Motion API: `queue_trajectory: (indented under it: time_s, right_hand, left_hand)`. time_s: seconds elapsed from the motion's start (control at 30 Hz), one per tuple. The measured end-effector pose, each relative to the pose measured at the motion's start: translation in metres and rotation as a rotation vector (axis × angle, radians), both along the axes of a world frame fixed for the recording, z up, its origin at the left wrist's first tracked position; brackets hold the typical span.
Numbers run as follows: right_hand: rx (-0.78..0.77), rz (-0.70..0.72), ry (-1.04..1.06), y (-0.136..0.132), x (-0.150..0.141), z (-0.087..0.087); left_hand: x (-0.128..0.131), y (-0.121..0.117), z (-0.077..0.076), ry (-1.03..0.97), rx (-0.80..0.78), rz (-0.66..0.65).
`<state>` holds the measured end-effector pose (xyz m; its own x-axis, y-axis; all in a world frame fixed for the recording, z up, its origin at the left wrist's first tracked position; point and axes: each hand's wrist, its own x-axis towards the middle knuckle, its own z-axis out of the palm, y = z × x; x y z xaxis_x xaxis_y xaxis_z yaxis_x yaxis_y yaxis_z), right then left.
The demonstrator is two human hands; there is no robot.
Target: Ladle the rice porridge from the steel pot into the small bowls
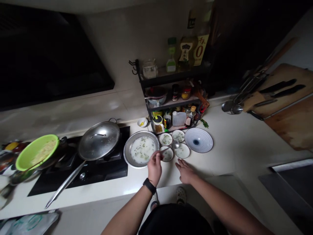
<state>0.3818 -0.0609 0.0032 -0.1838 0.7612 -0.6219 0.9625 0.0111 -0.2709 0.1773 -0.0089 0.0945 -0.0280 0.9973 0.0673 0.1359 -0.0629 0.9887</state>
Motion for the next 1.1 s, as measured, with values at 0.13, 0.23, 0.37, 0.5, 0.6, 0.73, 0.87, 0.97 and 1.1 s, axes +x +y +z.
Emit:
queue_trajectory:
  time_s: [0.13, 0.23, 0.37, 0.5, 0.6, 0.73, 0.87, 0.97, 1.1]
  right_hand:
    - [-0.009, 0.003, -0.04, 0.001, -0.003, 0.0]
    - [0.003, 0.0, -0.062, 0.0, -0.004, -0.003]
    - [0.007, 0.009, -0.077, 0.001, -0.005, -0.005]
    - [0.01, 0.001, -0.087, 0.001, -0.007, -0.004]
    - [-0.003, -0.007, -0.101, 0.002, -0.009, -0.002]
    - [-0.019, -0.002, -0.117, 0.003, -0.012, 0.001]
    - [-0.02, 0.003, -0.129, 0.004, -0.012, 0.004]
    - [-0.013, 0.001, -0.128, 0.004, -0.012, 0.005]
    - [-0.024, 0.001, -0.127, 0.004, -0.012, 0.006]
  left_hand:
    - [-0.053, 0.026, -0.006, -0.328, -0.19, 0.324]
    - [-0.105, 0.037, -0.017, -0.288, -0.154, 0.47]
    - [-0.159, 0.043, -0.031, -0.014, -0.13, 0.524]
    - [-0.177, 0.049, -0.039, 0.138, -0.127, 0.524]
    - [-0.174, 0.053, -0.043, 0.159, -0.109, 0.504]
    - [-0.163, 0.055, -0.049, 0.137, -0.118, 0.465]
    - [-0.152, 0.058, -0.055, 0.045, -0.17, 0.481]
    - [-0.147, 0.062, -0.058, -0.164, -0.236, 0.57]
    - [-0.144, 0.068, -0.056, -0.4, -0.324, 0.676]
